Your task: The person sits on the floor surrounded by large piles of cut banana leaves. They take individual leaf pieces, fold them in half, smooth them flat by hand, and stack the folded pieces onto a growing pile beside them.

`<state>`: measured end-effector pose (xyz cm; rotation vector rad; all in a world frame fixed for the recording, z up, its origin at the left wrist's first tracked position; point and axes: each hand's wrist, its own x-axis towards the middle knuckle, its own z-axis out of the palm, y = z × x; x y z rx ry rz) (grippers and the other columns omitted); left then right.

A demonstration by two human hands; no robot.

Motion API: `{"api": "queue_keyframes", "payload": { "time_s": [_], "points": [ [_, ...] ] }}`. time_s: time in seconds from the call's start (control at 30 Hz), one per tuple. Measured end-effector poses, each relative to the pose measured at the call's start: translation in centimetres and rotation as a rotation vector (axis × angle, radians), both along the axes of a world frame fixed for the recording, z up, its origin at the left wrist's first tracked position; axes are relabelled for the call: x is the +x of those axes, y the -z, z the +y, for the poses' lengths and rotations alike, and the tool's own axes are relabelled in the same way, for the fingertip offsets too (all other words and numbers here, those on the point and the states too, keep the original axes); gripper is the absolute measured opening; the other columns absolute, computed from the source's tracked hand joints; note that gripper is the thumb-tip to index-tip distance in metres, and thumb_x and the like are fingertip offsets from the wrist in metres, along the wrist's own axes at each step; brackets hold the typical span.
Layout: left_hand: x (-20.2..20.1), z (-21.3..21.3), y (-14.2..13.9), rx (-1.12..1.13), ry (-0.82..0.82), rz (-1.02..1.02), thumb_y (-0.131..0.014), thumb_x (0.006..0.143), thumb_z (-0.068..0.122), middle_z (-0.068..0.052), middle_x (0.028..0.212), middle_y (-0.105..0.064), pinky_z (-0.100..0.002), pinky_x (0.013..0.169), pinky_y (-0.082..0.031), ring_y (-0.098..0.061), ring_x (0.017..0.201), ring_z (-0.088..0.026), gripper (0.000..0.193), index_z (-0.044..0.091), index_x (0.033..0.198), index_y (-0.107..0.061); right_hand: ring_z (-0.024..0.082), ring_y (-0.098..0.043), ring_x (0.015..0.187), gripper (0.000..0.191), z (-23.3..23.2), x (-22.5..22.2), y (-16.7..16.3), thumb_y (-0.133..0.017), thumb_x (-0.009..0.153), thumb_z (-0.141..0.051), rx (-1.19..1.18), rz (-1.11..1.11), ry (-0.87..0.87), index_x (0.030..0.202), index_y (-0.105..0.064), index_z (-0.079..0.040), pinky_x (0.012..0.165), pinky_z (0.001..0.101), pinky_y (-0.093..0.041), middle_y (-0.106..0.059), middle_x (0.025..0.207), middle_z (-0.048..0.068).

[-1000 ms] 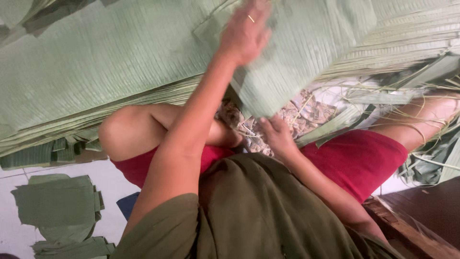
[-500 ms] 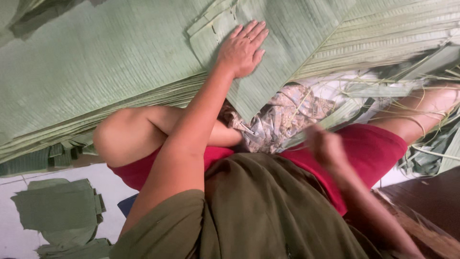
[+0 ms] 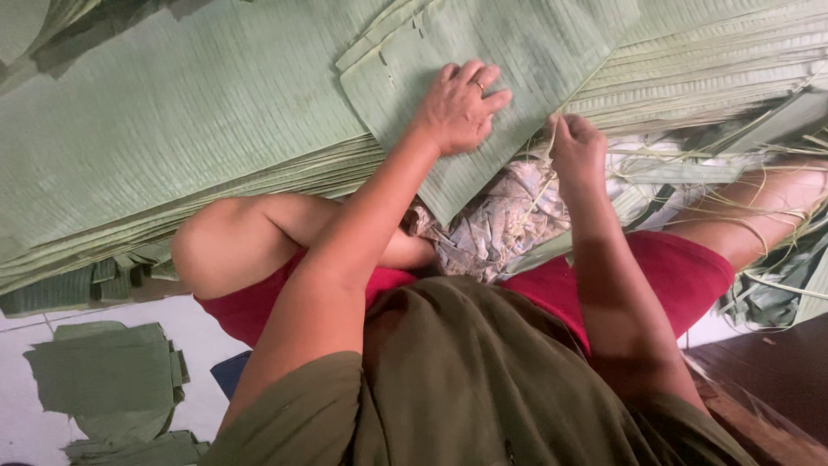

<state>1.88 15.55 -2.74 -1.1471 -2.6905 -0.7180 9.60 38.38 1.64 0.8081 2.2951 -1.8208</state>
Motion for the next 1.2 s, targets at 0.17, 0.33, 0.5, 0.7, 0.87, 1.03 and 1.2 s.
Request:
{"api": "queue_keyframes", "payload": {
  "time_s": [0.17, 0.33, 0.5, 0.7, 0.87, 1.03, 1.2],
  "points": [
    [0.1, -0.1, -0.1, 0.034, -0.012, 0.030, -0.065, 0.086, 0.026, -0.011, 0.131, -0.056, -0.052, 0.098, -0.040, -0.047, 0.124, -0.031, 0.038, 0.023, 0.124, -0.068, 0.003, -0.041, 0.056, 0.015, -1.1, -0.4, 0.6, -0.070, 0.104, -0.016, 0.108, 0.099, -0.054, 0.103, -0.073, -0.002, 0.048, 0.0225, -0.030, -0.056, 0.071, -0.004],
    [0.1, 0.0, -1.0, 0.036, -0.032, -0.037, -0.064, 0.087, 0.027, -0.012, 0.136, -0.055, -0.051, 0.100, -0.040, -0.046, 0.127, -0.032, 0.042, 0.026, 0.128, -0.066, 0.003, -0.046, 0.055, 0.012, -1.7, -0.1, -3.7, -0.061, 0.106, -0.014, 0.172, 0.114, -0.038, 0.100, -0.070, -0.008, 0.045, 0.0197, -0.036, -0.068, 0.084, 0.002],
    [0.3, -0.4, -1.8, 0.064, -0.121, -0.044, -0.067, 0.086, 0.034, -0.017, 0.157, -0.041, -0.061, 0.115, -0.027, -0.033, 0.145, -0.037, 0.067, 0.025, 0.151, -0.050, 0.010, -0.062, 0.062, 0.010, 0.2, 3.3, -13.6, -0.055, 0.105, -0.014, -0.265, 0.316, 0.163, 0.100, -0.063, -0.011, 0.046, 0.0205, -0.042, -0.074, 0.089, 0.010],
    [-4.4, -0.8, 0.4, 0.119, -0.180, -0.329, -0.071, 0.085, 0.035, -0.015, 0.161, -0.038, -0.063, 0.115, -0.017, -0.026, 0.148, -0.038, 0.084, 0.020, 0.158, -0.033, 0.020, -0.063, 0.073, 0.013, -2.2, 10.7, -15.7, -0.059, 0.110, -0.005, 1.129, 0.454, -0.565, 0.096, -0.058, -0.004, 0.066, 0.0360, -0.056, -0.062, 0.085, 0.009],
    [-7.7, -4.5, 0.5, 0.736, -0.310, -0.823, -0.063, 0.095, 0.038, -0.014, 0.159, -0.046, -0.054, 0.120, -0.028, -0.039, 0.148, -0.033, 0.073, 0.015, 0.158, -0.036, 0.014, -0.055, 0.064, 0.022, -7.3, 12.2, -9.7, -0.041, 0.105, -0.025, -0.153, -0.414, -0.027, 0.097, -0.051, -0.007, 0.050, 0.0263, -0.049, -0.060, 0.082, 0.005],
    [-6.3, -9.5, -3.7, 0.498, -0.629, -0.777, -0.057, 0.100, 0.039, -0.014, 0.156, -0.051, -0.051, 0.123, -0.030, -0.045, 0.147, -0.031, 0.065, 0.011, 0.157, -0.042, 0.011, -0.050, 0.061, 0.018, -9.4, 12.6, -3.3, -0.049, 0.108, -0.023, -0.223, -0.287, -0.129, 0.104, -0.054, -0.006, 0.049, 0.0237, -0.040, -0.062, 0.079, 0.005],
    [-3.8, -6.2, -5.9, -0.296, -0.432, -0.322, -0.053, 0.104, 0.033, -0.015, 0.156, -0.051, -0.053, 0.128, -0.026, -0.046, 0.148, -0.031, 0.063, 0.005, 0.159, -0.041, 0.010, -0.051, 0.060, 0.020, -9.8, 12.6, 0.6, -0.051, 0.107, -0.026, -0.182, -0.193, -0.195, 0.108, -0.056, -0.006, 0.050, 0.0244, -0.042, -0.064, 0.077, 0.004]
  ]
}}
